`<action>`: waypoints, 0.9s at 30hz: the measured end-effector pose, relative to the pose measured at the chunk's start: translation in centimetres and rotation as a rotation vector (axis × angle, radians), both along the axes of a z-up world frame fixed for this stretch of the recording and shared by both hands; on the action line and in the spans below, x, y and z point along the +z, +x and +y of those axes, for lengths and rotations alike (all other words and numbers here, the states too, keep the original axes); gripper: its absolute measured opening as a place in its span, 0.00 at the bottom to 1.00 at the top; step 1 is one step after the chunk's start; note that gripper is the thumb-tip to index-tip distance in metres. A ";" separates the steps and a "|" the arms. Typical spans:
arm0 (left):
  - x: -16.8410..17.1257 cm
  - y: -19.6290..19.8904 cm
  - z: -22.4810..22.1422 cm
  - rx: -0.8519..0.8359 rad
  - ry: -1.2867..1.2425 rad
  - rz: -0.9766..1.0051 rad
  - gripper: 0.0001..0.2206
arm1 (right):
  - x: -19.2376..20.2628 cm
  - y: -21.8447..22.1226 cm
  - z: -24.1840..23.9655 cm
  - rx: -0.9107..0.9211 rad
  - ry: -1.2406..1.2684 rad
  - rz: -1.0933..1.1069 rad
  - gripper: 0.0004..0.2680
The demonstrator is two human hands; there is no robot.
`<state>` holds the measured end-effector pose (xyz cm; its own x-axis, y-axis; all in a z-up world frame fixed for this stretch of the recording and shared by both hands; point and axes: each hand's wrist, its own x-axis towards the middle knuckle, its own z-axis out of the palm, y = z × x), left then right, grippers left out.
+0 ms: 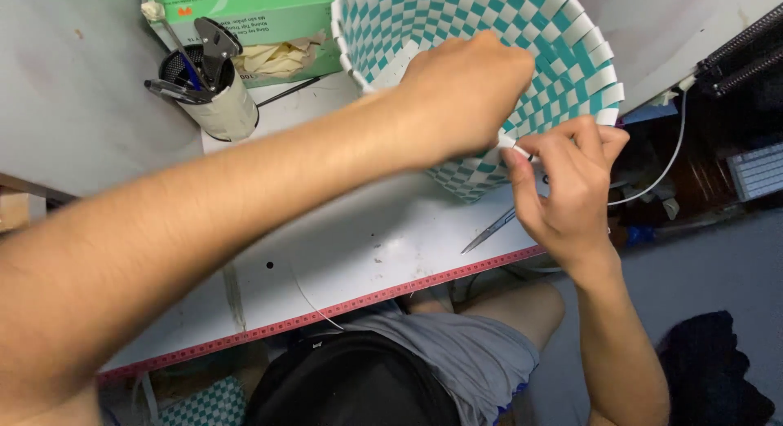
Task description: Finishing the rim of a woven plastic basket by tucking the loose ends of the plastic strips into the existing weave.
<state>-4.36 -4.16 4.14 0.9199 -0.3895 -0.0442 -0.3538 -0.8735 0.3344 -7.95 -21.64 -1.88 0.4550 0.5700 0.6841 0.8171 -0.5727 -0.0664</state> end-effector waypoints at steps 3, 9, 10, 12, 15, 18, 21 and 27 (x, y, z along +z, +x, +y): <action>-3.8 -0.9 -0.5 -0.021 0.011 -0.881 0.06 | -0.3 0.9 -0.3 -0.028 0.094 0.026 0.07; -5.5 -3.9 2.0 -0.156 -0.045 -1.074 0.06 | -0.6 1.2 0.6 -0.025 0.088 0.018 0.05; -5.7 -3.9 2.1 -0.158 -0.044 -1.076 0.06 | -0.6 1.1 0.7 -0.026 0.090 0.016 0.05; -6.0 -3.8 2.4 -0.181 -0.247 -0.975 0.09 | -0.7 1.0 0.9 -0.034 0.085 -0.017 0.06; -6.0 -3.4 2.5 -0.170 -0.325 -1.006 0.05 | -0.7 0.9 1.2 -0.031 0.064 -0.042 0.06; -5.9 -2.9 3.0 -0.203 -0.444 -0.878 0.06 | -0.7 0.9 1.7 -0.026 0.046 -0.090 0.06; -6.1 -2.6 3.4 -0.198 -0.381 -0.895 0.07 | -0.9 1.0 1.8 -0.012 0.055 -0.100 0.05; -5.9 -2.2 3.7 -0.221 -0.302 -0.889 0.06 | -0.8 1.0 2.0 -0.020 0.040 -0.076 0.05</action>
